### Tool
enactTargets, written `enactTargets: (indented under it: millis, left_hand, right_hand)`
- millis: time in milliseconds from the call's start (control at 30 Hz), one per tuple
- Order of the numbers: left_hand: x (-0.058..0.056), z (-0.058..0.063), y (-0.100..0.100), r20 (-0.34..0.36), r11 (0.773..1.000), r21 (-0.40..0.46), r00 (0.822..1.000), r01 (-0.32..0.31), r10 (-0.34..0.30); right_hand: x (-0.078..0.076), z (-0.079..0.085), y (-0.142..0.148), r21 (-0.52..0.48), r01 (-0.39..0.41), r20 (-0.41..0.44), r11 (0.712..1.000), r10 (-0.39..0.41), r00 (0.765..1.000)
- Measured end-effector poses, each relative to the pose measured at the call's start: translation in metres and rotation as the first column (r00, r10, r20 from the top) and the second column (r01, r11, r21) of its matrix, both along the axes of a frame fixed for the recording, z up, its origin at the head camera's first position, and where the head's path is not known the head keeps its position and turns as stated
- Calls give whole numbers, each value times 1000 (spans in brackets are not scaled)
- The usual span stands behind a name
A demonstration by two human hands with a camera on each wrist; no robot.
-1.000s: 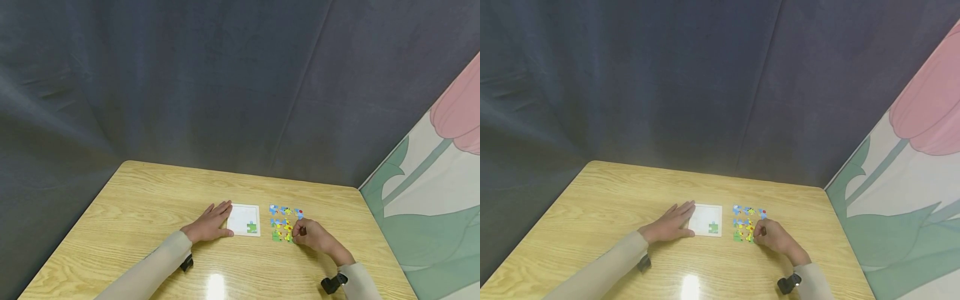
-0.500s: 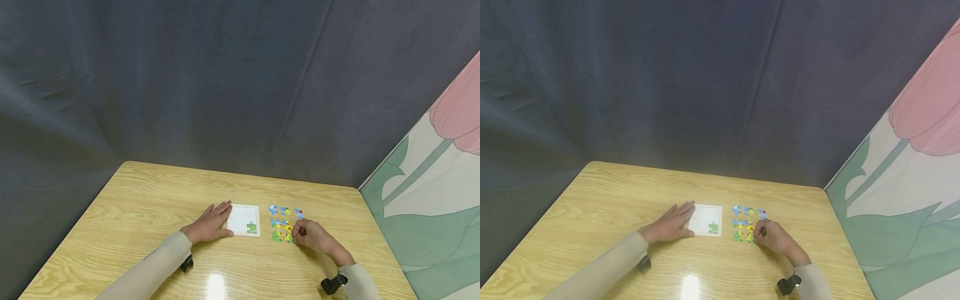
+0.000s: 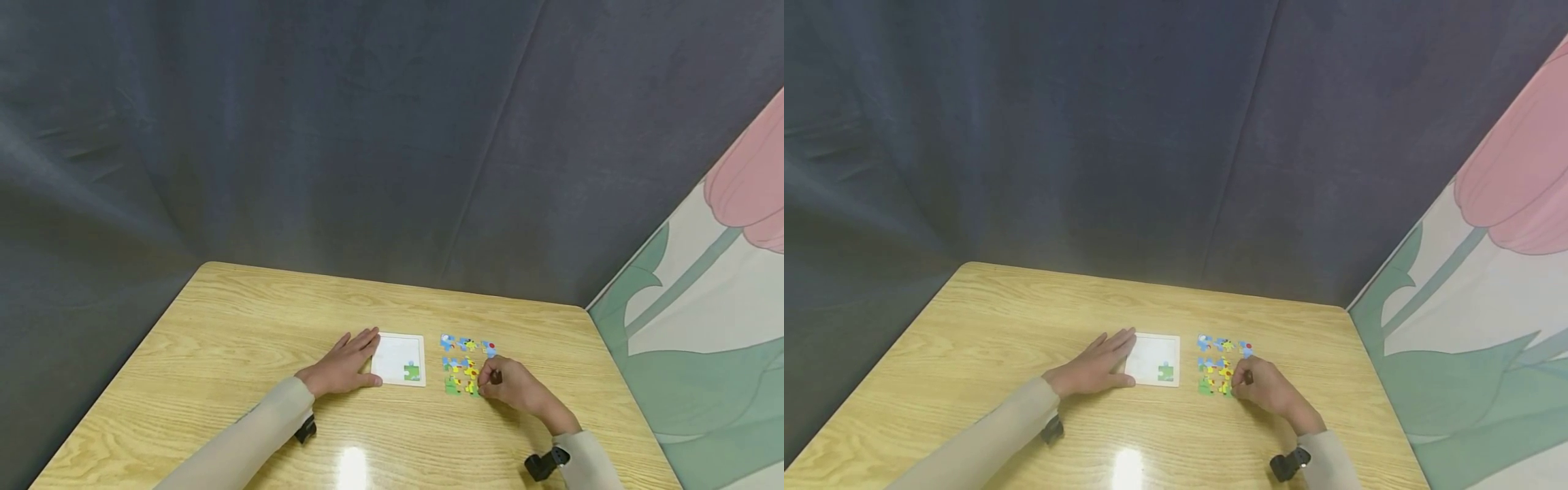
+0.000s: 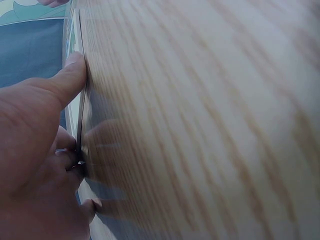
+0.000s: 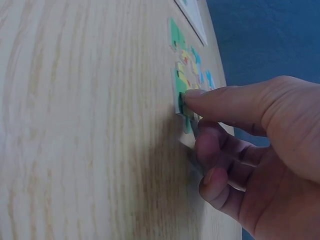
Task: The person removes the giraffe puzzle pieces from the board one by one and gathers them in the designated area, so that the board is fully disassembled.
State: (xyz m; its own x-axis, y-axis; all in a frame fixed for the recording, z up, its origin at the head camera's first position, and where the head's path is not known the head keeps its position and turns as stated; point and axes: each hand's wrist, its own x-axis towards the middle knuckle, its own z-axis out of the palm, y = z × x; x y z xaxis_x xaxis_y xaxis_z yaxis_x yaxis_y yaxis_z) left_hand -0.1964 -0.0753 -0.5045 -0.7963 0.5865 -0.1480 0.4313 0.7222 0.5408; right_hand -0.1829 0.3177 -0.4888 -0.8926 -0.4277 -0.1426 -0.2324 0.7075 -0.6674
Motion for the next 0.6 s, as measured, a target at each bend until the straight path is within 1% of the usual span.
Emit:
enactTargets:
  millis: [133, 333, 600]
  left_hand:
    - [0, 0, 0, -1, 1000, 4, 1000, -1, 1]
    - [-1, -1, 0, 0, 1000, 4, 1000, -1, 1]
    - [-2, -1, 0, -3, 1000, -4, 1000, 1, -1]
  right_hand:
    - [-2, 1, 1, -22, -11, -7, 1000, 10, 1000]
    - [-4, 2, -1, -48, -10, 9, 999, 11, 1000]
    - [-5, 8, -13, -57, -29, 4, 998, 29, 1000]
